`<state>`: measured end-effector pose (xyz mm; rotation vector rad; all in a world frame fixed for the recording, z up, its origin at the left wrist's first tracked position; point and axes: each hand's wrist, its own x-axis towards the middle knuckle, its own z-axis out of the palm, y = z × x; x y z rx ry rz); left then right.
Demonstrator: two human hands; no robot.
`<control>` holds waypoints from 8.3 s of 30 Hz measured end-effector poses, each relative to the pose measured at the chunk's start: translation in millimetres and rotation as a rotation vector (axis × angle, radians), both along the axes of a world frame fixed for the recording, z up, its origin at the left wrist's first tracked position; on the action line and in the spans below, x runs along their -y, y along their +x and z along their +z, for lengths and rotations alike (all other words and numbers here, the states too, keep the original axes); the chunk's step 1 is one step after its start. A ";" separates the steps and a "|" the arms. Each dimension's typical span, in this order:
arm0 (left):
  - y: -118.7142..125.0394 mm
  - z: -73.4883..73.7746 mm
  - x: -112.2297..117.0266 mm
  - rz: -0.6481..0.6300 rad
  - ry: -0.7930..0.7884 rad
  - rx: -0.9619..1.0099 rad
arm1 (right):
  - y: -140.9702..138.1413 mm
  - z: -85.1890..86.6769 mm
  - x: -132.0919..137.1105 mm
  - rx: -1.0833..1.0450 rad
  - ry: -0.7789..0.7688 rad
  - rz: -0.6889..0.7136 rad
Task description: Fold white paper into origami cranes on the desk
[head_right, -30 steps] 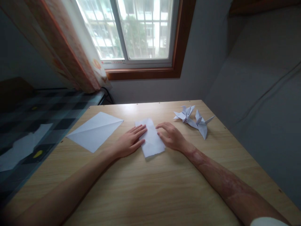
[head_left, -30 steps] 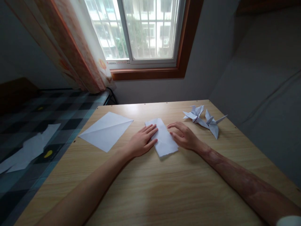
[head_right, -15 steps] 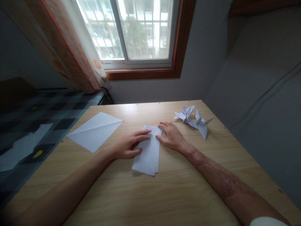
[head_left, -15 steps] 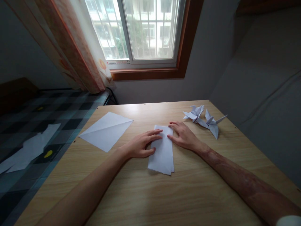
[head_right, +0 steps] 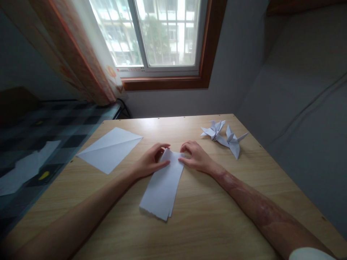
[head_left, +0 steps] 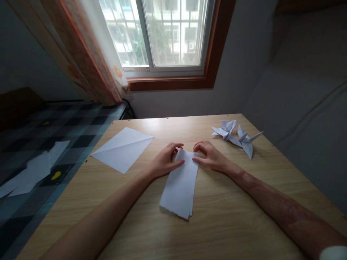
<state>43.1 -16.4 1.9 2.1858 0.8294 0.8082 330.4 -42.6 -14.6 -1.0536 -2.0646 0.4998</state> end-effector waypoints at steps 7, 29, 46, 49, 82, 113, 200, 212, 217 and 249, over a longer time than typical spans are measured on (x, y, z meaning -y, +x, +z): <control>3.4 11.6 2.4 0.138 -0.081 0.157 | -2.4 8.0 7.4 -0.130 -0.111 -0.018; 19.7 0.5 10.7 0.246 -0.468 0.485 | -27.0 0.5 13.4 -0.475 -0.447 -0.288; 18.1 5.1 15.8 0.137 -0.337 0.319 | -31.6 -6.9 14.9 -0.687 -0.639 -0.167; 18.0 7.0 16.0 0.119 -0.320 0.303 | -32.2 -4.1 15.9 -0.665 -0.635 -0.161; 22.2 3.1 18.7 0.234 -0.446 0.407 | -36.5 4.8 26.2 -0.605 -0.428 -0.280; 20.8 -0.4 17.1 0.132 -0.461 0.501 | -32.1 2.2 19.7 -0.804 -0.468 -0.156; 28.5 8.7 24.8 0.269 -0.542 0.271 | -29.7 5.0 21.8 -0.676 -0.291 -0.295; 24.2 10.3 20.9 0.382 -0.277 0.104 | -26.3 1.9 19.0 -0.718 -0.260 -0.378; 16.1 12.7 16.0 0.270 -0.336 0.106 | -24.9 3.0 19.1 -0.721 -0.247 -0.397; -14.0 27.6 -6.7 0.322 -0.109 -0.321 | -14.6 -9.6 3.1 -0.779 -0.289 -0.571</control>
